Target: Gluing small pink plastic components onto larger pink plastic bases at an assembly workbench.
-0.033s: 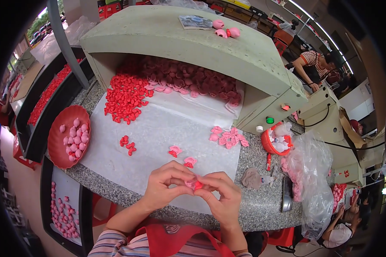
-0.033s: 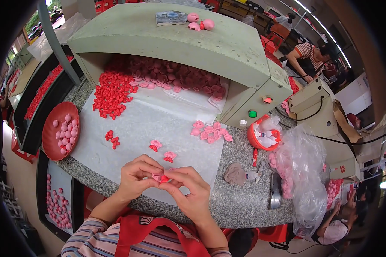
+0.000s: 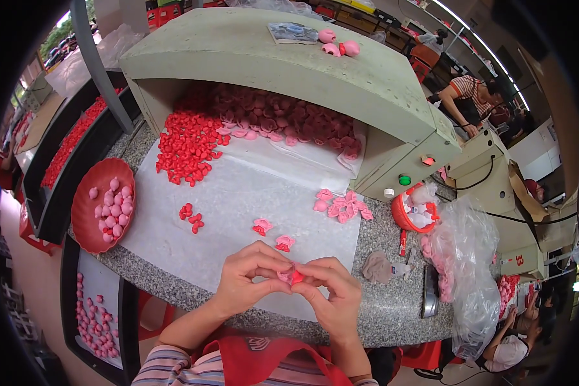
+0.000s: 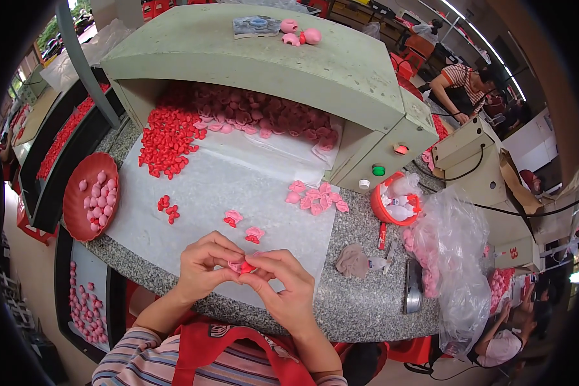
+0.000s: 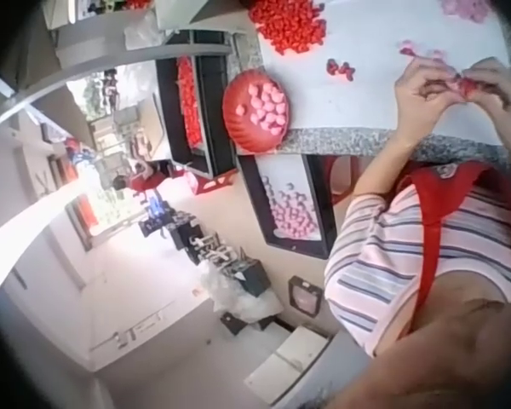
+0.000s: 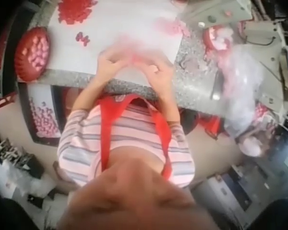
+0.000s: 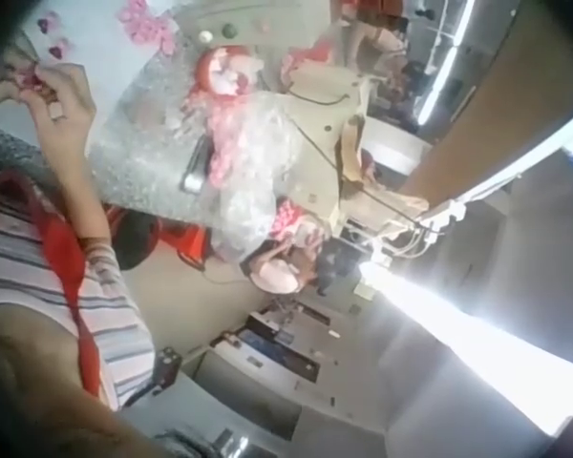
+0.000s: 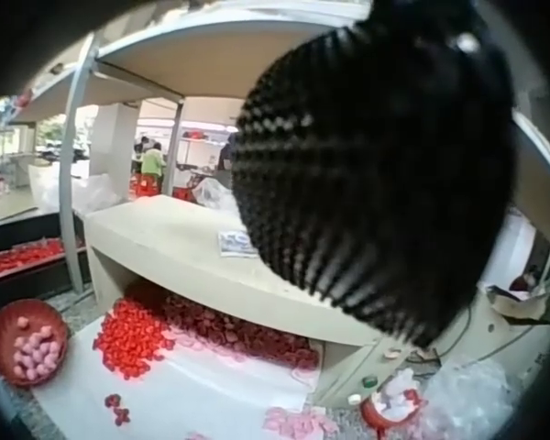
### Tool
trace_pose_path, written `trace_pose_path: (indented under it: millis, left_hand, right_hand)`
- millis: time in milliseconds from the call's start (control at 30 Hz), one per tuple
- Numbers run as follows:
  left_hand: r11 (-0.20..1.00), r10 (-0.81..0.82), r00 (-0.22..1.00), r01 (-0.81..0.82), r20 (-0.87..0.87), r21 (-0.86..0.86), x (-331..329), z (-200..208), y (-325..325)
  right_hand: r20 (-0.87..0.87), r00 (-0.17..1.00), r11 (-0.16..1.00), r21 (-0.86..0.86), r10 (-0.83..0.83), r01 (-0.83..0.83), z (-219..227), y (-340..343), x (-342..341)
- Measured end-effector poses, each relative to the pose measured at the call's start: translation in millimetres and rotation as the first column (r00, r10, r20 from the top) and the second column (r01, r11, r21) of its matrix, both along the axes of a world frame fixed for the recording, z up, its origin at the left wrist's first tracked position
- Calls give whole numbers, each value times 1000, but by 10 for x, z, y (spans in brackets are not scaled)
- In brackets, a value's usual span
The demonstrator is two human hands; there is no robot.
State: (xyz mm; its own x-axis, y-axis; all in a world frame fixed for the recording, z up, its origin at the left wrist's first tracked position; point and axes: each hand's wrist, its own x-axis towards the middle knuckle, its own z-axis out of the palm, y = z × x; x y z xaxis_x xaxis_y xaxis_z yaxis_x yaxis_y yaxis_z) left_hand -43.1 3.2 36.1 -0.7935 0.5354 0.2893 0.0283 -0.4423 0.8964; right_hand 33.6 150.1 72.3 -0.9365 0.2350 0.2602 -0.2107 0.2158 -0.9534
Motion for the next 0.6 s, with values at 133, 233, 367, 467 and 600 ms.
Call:
trace_pose_path:
  millis: [133,233,367,467,600]
  left_hand:
    - [997,41,995,-46,-87,-56,-26,35,-16]
    - [997,32,997,-36,-65,-64,-18,7,-23]
    - [995,-90,983,95,159,-25,49,-89,6]
    - [976,-210,943,218,260,-4,16,1,-16]
    - [966,-178,958,213,227,-145,2,52,-33]
  right_hand:
    - [45,995,994,65,89,-91,85,-2,29]
    - [62,998,977,206,34,-46,179,-35,53]
    - [164,985,960,280,-56,8,194,-97,23]
    - [288,952,980,196,-102,45,129,-81,69]
    - [162,982,959,279,-94,46,57,-50,18]
